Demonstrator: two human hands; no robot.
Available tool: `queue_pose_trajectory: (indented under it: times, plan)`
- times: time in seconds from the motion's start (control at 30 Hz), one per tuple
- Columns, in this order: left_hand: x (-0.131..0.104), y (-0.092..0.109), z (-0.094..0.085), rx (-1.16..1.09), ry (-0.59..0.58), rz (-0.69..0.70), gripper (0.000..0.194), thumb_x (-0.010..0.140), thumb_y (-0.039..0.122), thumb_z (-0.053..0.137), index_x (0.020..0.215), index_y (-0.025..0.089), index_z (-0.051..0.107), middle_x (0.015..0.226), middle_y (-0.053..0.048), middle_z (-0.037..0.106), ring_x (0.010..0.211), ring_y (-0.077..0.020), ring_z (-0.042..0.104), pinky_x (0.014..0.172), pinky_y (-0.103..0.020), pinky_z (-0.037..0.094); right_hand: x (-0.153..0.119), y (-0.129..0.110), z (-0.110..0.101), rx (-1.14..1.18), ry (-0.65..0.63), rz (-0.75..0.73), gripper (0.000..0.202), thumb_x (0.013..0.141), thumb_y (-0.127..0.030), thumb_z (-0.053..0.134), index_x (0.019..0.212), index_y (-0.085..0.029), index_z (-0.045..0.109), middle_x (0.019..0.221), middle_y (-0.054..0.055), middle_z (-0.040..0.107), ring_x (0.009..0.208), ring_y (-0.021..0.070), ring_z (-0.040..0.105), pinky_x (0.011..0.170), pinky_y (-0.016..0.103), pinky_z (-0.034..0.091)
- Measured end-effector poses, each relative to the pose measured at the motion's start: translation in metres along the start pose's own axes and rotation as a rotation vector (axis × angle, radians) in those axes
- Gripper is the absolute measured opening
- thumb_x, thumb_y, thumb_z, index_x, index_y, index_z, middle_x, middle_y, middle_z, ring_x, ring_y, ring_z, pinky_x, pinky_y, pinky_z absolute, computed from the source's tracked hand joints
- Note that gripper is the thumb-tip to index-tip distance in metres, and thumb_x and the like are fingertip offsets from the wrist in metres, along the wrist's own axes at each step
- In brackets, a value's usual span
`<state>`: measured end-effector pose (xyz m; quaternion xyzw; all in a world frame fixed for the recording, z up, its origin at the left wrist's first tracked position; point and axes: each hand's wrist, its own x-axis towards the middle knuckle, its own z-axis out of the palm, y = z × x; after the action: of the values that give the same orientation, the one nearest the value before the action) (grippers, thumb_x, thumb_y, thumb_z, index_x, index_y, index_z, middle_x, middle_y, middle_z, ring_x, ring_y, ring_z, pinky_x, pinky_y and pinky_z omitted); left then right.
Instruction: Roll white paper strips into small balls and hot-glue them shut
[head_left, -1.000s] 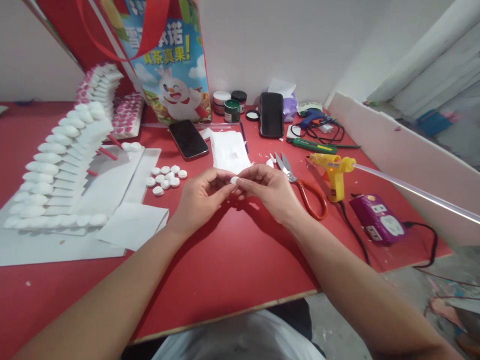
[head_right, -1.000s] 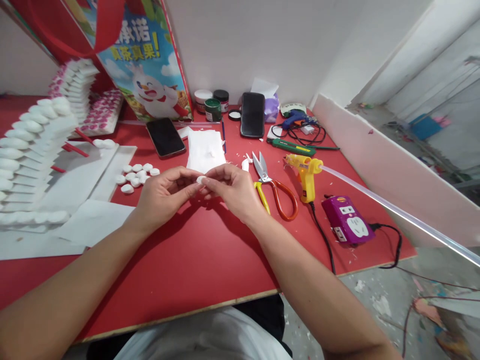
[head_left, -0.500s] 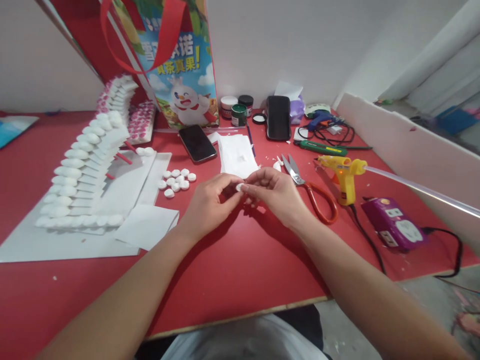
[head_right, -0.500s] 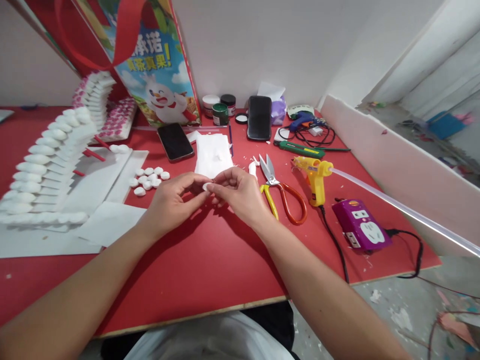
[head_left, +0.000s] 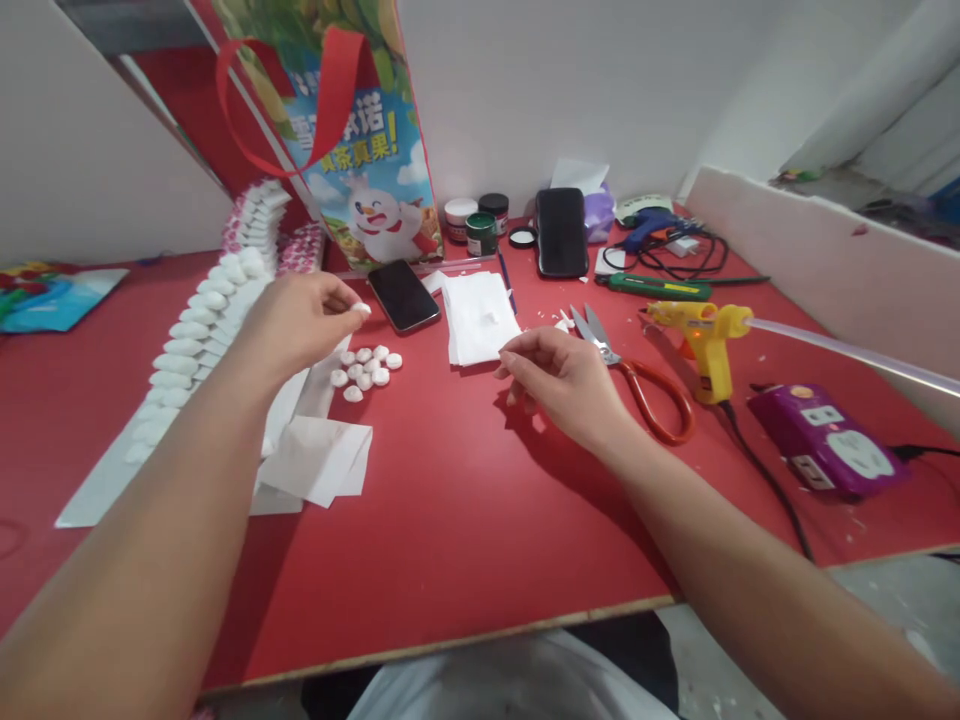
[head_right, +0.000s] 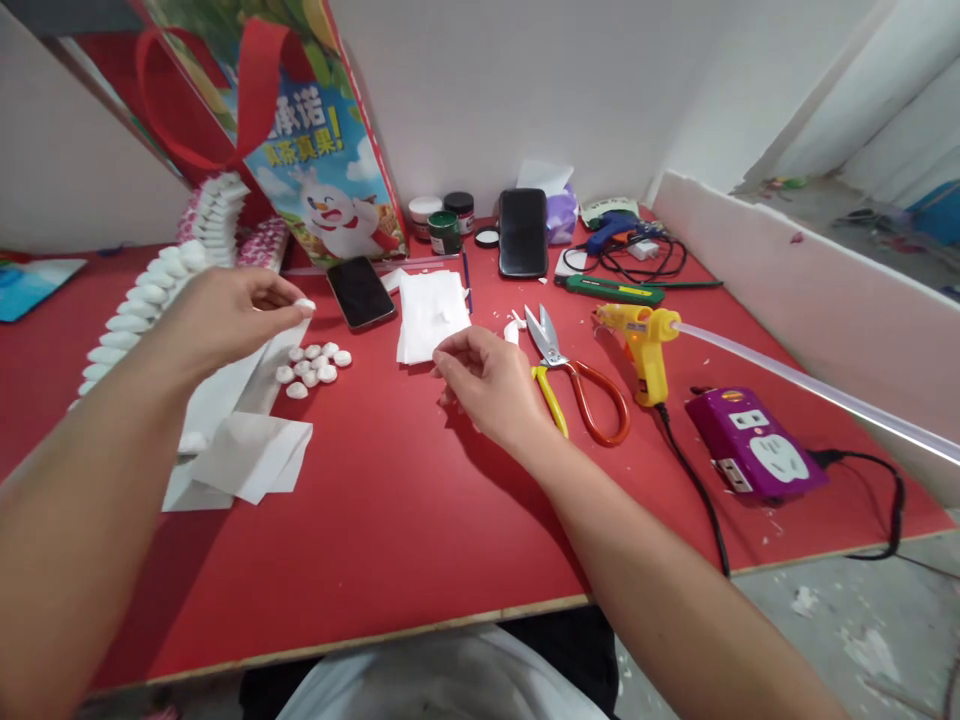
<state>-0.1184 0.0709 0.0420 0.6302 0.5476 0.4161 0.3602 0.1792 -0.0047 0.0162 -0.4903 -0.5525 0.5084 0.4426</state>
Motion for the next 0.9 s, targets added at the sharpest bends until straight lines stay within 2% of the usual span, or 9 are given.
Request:
queue_pose_trajectory:
  times: [0.07,0.17,0.37,0.5,0.57,0.67,0.73,0.8,0.9]
  plan:
    - [0.014,-0.016,-0.004,0.354,0.041,0.015,0.016,0.066,0.007,0.085,0.066,0.018,0.074,0.055,0.007,0.064,0.052,-0.0093,0.049,0.052,-0.028,0.026,0.0,0.001,-0.001,0.0,0.006,-0.014,0.014,0.088,-0.031,0.069,0.087,-0.018,0.063,0.08,0.003,0.072,0.055,0.0126,0.067,0.046,0.024,0.051]
    - [0.031,-0.039,-0.006,0.459,-0.06,0.049,0.018,0.064,0.006,0.085,0.062,0.02,0.075,0.051,0.005,0.061,0.057,-0.013,0.055,0.058,-0.027,0.028,0.001,0.0,-0.004,-0.002,0.061,-0.054,0.013,0.088,-0.03,0.069,0.088,-0.018,0.064,0.08,0.002,0.072,0.054,0.0119,0.066,0.049,0.025,0.051]
    - [0.042,-0.06,-0.013,0.644,-0.142,0.059,0.014,0.058,0.026,0.088,0.059,0.027,0.075,0.047,0.003,0.06,0.044,-0.0137,0.043,0.05,-0.026,0.023,0.004,-0.015,-0.022,-0.049,0.386,-0.232,0.02,0.091,-0.032,0.07,0.079,-0.022,0.058,0.069,0.0,0.067,0.05,0.0097,0.056,0.051,0.026,0.046]
    - [0.034,-0.038,-0.014,0.684,-0.016,0.018,0.017,0.056,0.028,0.09,0.063,0.027,0.075,0.054,0.0,0.061,0.058,-0.0199,0.056,0.056,-0.029,0.026,0.008,-0.016,-0.038,-0.117,0.557,-0.308,0.035,0.092,-0.046,0.071,0.076,-0.025,0.049,0.063,-0.002,0.058,0.048,0.0107,0.051,0.049,0.028,0.04]
    - [0.02,-0.015,-0.005,0.65,0.071,0.16,0.012,0.065,0.025,0.085,0.066,0.026,0.074,0.053,0.002,0.057,0.064,-0.0187,0.056,0.058,-0.029,0.025,0.009,-0.015,-0.044,-0.144,0.595,-0.331,0.039,0.093,-0.054,0.069,0.075,-0.026,0.048,0.06,-0.003,0.055,0.048,0.0113,0.048,0.049,0.028,0.039]
    - [-0.011,0.027,0.023,0.453,0.137,0.303,0.017,0.082,0.032,0.078,0.07,0.025,0.067,0.053,0.002,0.048,0.066,-0.0183,0.052,0.059,-0.031,0.026,0.007,-0.014,-0.048,-0.25,0.619,-0.35,0.048,0.098,-0.055,0.061,0.066,-0.025,0.042,0.055,-0.003,0.048,0.05,0.0124,0.046,0.053,0.029,0.04]
    - [-0.032,0.049,0.049,0.315,0.157,0.311,0.026,0.092,0.036,0.068,0.07,0.024,0.06,0.053,0.002,0.046,0.063,-0.018,0.048,0.059,-0.032,0.026,0.003,-0.019,-0.048,-0.462,0.579,-0.306,0.051,0.101,-0.048,0.058,0.06,-0.025,0.037,0.052,-0.002,0.047,0.052,0.0137,0.047,0.057,0.031,0.04]
    - [-0.047,0.061,0.074,0.357,0.224,0.326,0.036,0.093,0.034,0.064,0.062,0.022,0.049,0.054,0.002,0.043,0.058,-0.0158,0.04,0.06,-0.033,0.024,-0.002,-0.027,-0.047,-0.79,0.469,-0.176,0.045,0.1,-0.037,0.06,0.061,-0.024,0.04,0.056,0.001,0.052,0.058,0.0172,0.054,0.061,0.033,0.039]
    - [-0.059,0.055,0.1,0.366,0.201,0.358,0.048,0.094,0.038,0.06,0.057,0.022,0.033,0.053,0.002,0.033,0.054,-0.0142,0.031,0.058,-0.033,0.022,-0.011,-0.038,-0.041,-1.228,0.216,0.12,0.02,0.093,-0.035,0.07,0.085,-0.021,0.057,0.076,0.008,0.067,0.076,0.0277,0.068,0.064,0.034,0.042]
